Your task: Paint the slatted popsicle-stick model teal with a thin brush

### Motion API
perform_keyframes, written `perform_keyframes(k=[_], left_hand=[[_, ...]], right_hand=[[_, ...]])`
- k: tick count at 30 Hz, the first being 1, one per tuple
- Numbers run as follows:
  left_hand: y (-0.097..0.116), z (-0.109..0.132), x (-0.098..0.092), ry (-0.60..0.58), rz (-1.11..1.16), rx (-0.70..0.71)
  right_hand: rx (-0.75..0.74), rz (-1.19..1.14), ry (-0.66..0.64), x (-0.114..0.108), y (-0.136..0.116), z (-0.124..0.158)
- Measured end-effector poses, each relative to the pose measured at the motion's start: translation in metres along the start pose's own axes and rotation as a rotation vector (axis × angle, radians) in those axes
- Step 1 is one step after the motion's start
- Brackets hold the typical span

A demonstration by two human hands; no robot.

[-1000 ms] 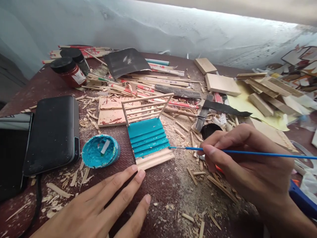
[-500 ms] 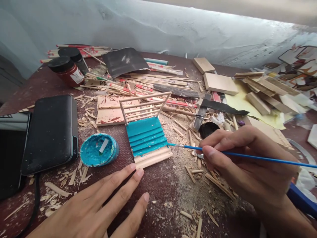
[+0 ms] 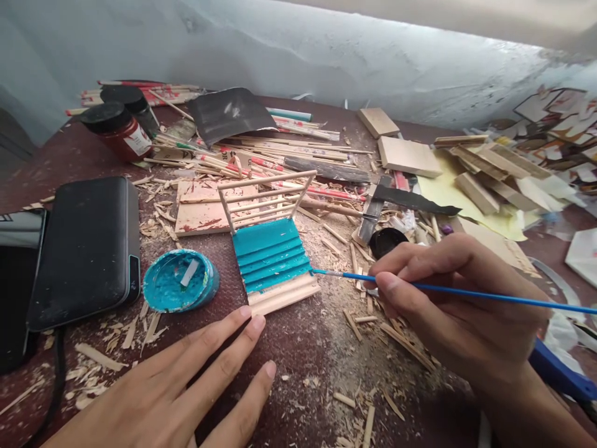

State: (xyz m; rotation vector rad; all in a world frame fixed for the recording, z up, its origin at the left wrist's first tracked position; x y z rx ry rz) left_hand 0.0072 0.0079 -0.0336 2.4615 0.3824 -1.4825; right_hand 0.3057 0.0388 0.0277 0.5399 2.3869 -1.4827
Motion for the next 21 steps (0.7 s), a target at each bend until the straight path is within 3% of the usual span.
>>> perform_keyframes(k=[7,21], left_hand=[[0.0017,0.003,0.0006,-0.019,0.0,0.006],[0.0018,0.0043,0.0032,-0.027,-0.006,0.025]], right_hand=[[0.049,0.027,-0.067,-0.0011,0.0032,0.0019],[0.121,-0.07,0.051,0.0006,0.0052,0.0039]])
Point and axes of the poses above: each hand's wrist, its own z-axis away from the middle knuckle, its own x-axis out of the palm, y = z × x, the point moved 2 cm from there along -z, towards the middle knuckle, and after that the axes turned 1 degree about y, right-handed, at the moved point
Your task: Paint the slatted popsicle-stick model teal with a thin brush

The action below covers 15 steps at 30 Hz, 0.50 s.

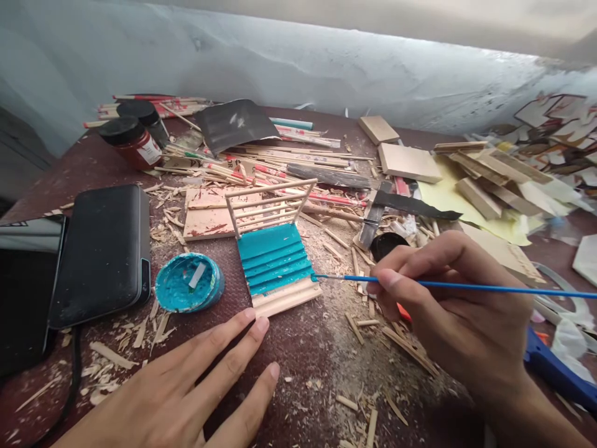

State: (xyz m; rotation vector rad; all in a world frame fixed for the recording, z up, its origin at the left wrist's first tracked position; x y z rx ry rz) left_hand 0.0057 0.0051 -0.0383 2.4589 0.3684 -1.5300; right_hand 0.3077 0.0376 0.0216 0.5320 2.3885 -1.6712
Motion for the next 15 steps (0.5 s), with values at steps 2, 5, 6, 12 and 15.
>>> perform_keyframes(k=[2,5,6,12,15], left_hand=[[0.0,0.0006,0.0004,0.005,0.003,0.003],[-0.0006,0.0009,0.0018,0.001,0.001,-0.003],[-0.0007,0.0008,0.002,0.002,0.002,-0.003],[-0.0009,0.0018,0.0007,0.01,-0.002,-0.01],[-0.0008,0.0028,0.0,0.004,-0.008,-0.009]], right_hand=[[0.006,0.016,-0.016,0.0005,0.0002,0.0003],[0.014,0.021,-0.055,0.0016,0.0006,0.0007],[0.011,0.014,-0.053,0.0017,0.0005,0.0007],[-0.007,0.02,-0.035,0.0016,-0.0004,0.0012],[0.014,0.021,-0.08,0.0024,0.0,0.0016]])
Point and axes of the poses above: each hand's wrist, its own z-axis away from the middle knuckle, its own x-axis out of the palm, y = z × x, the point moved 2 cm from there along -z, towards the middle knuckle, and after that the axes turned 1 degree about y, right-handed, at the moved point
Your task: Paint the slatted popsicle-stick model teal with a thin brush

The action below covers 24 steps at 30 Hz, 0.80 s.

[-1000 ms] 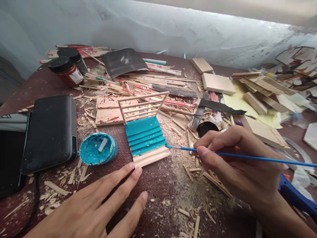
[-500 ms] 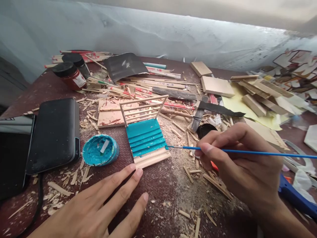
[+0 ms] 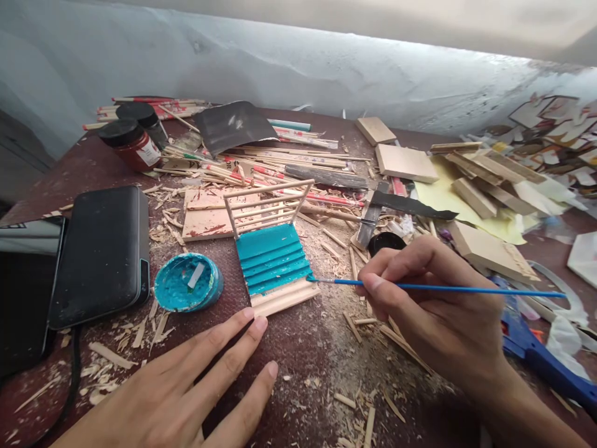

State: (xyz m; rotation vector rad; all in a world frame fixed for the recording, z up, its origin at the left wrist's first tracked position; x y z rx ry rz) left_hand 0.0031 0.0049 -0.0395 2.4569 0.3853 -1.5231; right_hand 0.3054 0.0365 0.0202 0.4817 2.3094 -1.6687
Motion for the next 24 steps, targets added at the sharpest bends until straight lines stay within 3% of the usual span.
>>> perform_keyframes(k=[9,14,19,24], left_hand=[[0.0005,-0.0022,-0.0014,-0.02,0.009,-0.001],[0.0004,-0.0026,-0.0023,-0.014,-0.002,0.001],[0.0004,-0.002,-0.0017,-0.025,0.012,0.007],[0.0005,-0.0007,-0.0013,-0.013,0.016,-0.005]], right_hand=[[-0.02,0.013,-0.003,0.001,0.0003,0.0008],[-0.093,-0.004,0.068,0.0015,-0.0049,0.0015],[-0.074,0.053,0.009,0.002,-0.0029,0.0005],[-0.11,0.055,0.064,0.0,-0.0041,0.0012]])
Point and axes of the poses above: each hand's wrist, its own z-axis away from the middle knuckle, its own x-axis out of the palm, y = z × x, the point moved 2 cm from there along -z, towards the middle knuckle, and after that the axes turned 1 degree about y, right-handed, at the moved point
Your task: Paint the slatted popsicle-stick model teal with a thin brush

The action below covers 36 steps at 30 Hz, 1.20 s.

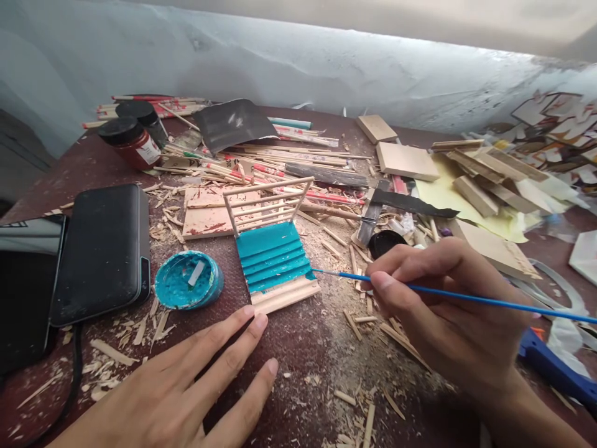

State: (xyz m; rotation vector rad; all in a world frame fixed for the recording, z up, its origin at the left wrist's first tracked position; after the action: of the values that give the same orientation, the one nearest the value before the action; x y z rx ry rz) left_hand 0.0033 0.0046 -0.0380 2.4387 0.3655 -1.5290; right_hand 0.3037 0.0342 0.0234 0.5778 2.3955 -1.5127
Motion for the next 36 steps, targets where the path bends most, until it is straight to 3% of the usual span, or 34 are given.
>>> perform_keyframes(k=[11,20,25,31,36], left_hand=[[-0.001,0.0,0.0,0.001,0.006,-0.01],[0.001,-0.004,-0.001,0.017,-0.021,-0.015],[-0.002,-0.012,-0.01,-0.048,-0.111,0.05],[-0.001,-0.021,-0.014,-0.033,-0.09,0.032],[0.0,-0.027,-0.018,-0.044,-0.022,0.066]], right_hand=[[-0.025,0.04,-0.01,-0.003,0.0,0.003],[-0.19,0.19,-0.176,0.004,-0.01,0.002],[-0.224,0.259,-0.299,0.007,-0.016,0.0],[-0.163,0.239,-0.175,-0.001,-0.012,0.002],[-0.19,0.255,0.043,-0.015,-0.015,-0.002]])
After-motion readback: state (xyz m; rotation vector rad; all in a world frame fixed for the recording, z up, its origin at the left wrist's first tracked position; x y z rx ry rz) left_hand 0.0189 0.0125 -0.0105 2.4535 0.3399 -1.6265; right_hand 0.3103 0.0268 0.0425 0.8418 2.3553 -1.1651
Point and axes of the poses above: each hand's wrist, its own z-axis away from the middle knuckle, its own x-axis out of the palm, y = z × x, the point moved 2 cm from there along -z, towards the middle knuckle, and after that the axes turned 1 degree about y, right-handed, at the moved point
